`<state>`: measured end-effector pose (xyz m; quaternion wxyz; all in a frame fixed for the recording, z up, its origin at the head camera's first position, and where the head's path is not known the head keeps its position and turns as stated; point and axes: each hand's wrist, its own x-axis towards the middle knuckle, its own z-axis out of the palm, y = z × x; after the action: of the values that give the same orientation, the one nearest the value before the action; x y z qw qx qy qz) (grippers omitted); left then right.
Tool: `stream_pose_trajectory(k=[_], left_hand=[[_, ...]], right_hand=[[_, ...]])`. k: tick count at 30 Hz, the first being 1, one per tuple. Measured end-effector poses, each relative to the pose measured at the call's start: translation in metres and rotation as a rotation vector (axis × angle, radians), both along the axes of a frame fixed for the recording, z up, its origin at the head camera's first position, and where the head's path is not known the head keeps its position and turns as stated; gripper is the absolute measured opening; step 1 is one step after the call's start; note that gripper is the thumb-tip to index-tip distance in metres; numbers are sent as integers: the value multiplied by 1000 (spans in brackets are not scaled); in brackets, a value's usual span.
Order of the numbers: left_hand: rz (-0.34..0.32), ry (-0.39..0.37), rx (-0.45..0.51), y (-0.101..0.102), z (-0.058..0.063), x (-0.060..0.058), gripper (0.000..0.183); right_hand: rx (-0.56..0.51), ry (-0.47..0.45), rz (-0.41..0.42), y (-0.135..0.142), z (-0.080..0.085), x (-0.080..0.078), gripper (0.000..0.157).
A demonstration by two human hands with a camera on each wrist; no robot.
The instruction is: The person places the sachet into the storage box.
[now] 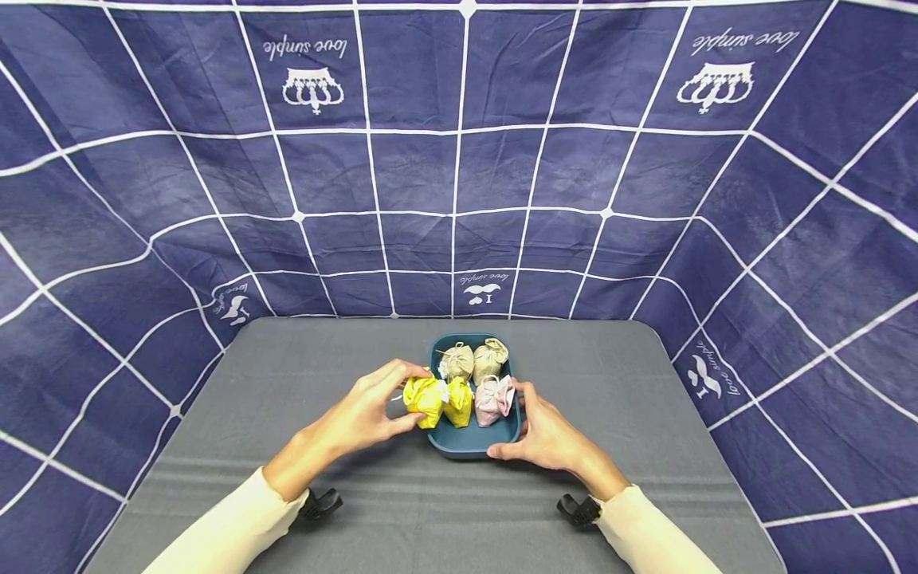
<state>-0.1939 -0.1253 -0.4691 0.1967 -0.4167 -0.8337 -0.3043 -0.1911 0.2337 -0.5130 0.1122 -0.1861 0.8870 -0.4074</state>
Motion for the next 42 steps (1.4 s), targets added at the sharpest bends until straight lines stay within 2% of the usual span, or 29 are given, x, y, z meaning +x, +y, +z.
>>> stream_pose_trajectory(k=[27, 36, 42], left_hand=[[-74, -36, -80, 36, 2, -1, 60], [-86, -45, -86, 44, -1, -2, 63], [-88, -66, -111, 48, -4, -3, 61]], right_hand=[[-10, 7, 1, 1, -2, 0, 120], [12, 18, 3, 0, -1, -1, 121], [5, -7, -4, 0, 1, 0, 121]])
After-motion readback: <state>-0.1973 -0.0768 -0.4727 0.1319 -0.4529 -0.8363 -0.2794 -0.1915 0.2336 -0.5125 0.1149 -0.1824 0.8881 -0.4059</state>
